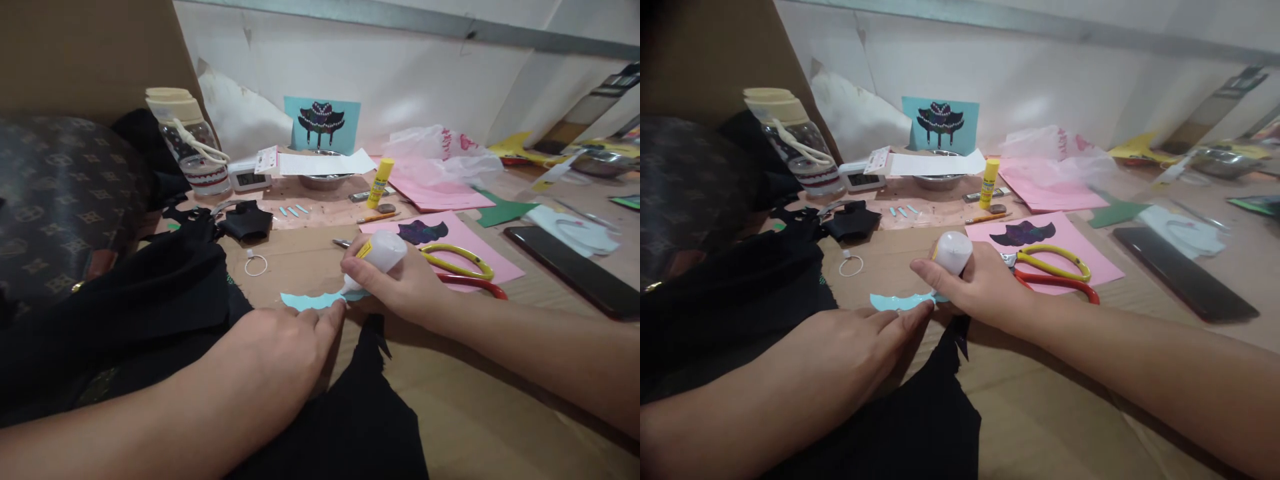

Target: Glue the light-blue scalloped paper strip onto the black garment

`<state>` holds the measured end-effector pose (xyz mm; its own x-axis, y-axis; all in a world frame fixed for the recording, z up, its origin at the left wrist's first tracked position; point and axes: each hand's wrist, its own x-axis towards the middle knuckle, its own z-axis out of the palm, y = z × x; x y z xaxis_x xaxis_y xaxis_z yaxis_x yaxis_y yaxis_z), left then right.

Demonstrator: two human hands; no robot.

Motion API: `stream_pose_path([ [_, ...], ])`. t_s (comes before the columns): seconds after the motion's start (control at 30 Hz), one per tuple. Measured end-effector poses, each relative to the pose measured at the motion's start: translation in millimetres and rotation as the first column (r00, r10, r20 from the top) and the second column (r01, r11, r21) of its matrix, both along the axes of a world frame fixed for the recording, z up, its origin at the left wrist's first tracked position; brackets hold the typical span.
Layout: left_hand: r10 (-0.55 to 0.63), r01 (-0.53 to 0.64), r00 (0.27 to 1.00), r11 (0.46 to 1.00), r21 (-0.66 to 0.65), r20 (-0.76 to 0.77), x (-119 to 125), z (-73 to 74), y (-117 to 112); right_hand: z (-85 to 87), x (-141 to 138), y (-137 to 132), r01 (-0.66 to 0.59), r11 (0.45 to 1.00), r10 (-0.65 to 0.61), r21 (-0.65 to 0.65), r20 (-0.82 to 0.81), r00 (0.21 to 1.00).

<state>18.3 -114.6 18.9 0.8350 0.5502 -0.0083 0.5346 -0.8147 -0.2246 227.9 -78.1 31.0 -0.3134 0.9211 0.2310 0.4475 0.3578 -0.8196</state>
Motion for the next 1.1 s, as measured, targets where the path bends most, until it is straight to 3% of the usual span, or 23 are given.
stream_pose_path([
  [0.13, -0.004, 0.006, 1.0, 0.998, -0.067, 0.03, 1, -1.5, 0, -1.3, 1, -1, 0.006, 1.0, -0.006, 0.014, 0.0, 1.0],
  [0.37, -0.035, 0.035, 0.999, 0.998, -0.048, 0.004, 1, -0.6, -2, -2.1, 2, 2, -0.011, 1.0, 0.012, 0.029, -0.035, 0.999],
  [0.6, -0.039, 0.037, 0.999, 0.982, -0.183, -0.007, 0, 6.3, 0, -0.1, 1, 0, 0.026, 1.0, -0.026, 0.01, -0.056, 0.998],
  [0.83, -0.076, 0.068, 0.996, 0.987, -0.143, -0.052, 5, 13.2, -1, 0.6, 1, 0, 0.03, 1.0, -0.03, 0.003, -0.068, 0.997],
  [1.1, -0.046, 0.039, 0.998, 0.986, -0.164, -0.041, 4, 10.1, 0, 1.6, 0, -2, 0.024, 0.999, -0.022, 0.027, -0.056, 0.998],
])
